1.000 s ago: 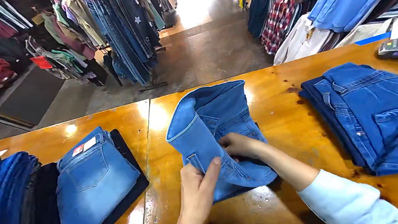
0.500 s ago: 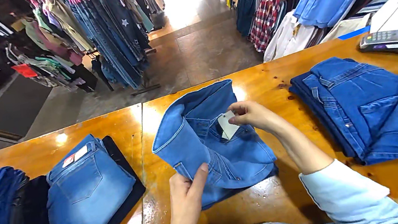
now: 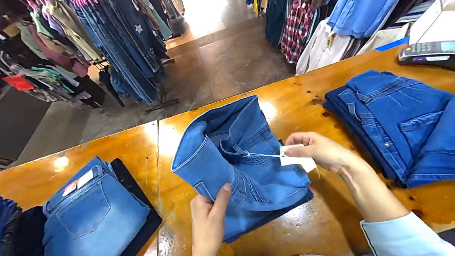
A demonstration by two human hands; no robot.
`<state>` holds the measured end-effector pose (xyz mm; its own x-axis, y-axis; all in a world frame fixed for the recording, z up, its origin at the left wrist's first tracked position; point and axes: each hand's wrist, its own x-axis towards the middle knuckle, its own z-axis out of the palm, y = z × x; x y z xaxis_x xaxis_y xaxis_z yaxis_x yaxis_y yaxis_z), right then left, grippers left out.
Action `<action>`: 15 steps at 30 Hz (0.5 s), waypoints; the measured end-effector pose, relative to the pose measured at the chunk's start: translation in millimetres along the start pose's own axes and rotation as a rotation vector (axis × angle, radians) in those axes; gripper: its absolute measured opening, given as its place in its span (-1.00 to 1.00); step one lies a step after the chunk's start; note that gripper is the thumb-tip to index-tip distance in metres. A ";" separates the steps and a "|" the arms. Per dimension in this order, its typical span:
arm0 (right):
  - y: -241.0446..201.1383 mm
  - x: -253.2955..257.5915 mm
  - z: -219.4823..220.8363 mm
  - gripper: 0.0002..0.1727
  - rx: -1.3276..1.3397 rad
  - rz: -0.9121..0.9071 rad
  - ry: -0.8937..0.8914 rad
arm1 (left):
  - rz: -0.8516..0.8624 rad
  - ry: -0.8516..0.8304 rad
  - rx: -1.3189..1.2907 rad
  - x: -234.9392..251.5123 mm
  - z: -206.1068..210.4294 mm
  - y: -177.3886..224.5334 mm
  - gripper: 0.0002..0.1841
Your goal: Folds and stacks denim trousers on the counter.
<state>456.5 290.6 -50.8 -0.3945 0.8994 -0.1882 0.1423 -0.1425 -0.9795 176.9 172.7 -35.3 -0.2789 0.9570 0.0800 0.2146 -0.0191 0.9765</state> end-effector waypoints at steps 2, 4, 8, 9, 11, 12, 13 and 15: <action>-0.8 -14.2 14.5 -0.89 -0.038 -0.013 -0.013 | -0.058 -0.010 0.035 3.3 8.5 2.7 -0.81; -2.6 -31.7 55.7 -0.88 -0.203 -0.225 -0.010 | -0.135 -0.071 0.047 6.0 18.8 7.1 -0.72; 22.4 -43.4 145.9 -0.91 -0.772 -0.891 0.265 | -0.281 -0.140 0.095 8.2 23.9 15.2 -0.46; 27.3 -46.2 153.2 -0.88 -0.857 -0.939 0.321 | -0.294 -0.158 0.095 9.8 22.0 9.9 -0.43; 33.8 -55.8 152.6 -0.81 -0.929 -0.960 0.380 | -0.284 -0.133 0.028 11.4 18.7 -3.7 -0.44; 38.3 -62.4 148.8 -0.82 -0.948 -0.970 0.396 | -0.257 -0.108 -0.007 11.5 16.7 -7.3 -0.41; 45.9 -69.7 145.3 -0.84 -0.958 -0.999 0.412 | -0.232 -0.084 -0.051 10.4 15.4 -9.3 -0.39; 65.7 -80.1 140.0 -0.86 -0.938 -1.096 0.461 | -0.207 -0.059 -0.137 6.7 16.6 -13.4 -0.41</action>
<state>370.3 151.4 -110.1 -0.4011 0.4557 0.7947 0.5556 0.8108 -0.1844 187.7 184.2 -51.2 -0.2478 0.9597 -0.1324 0.0284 0.1438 0.9892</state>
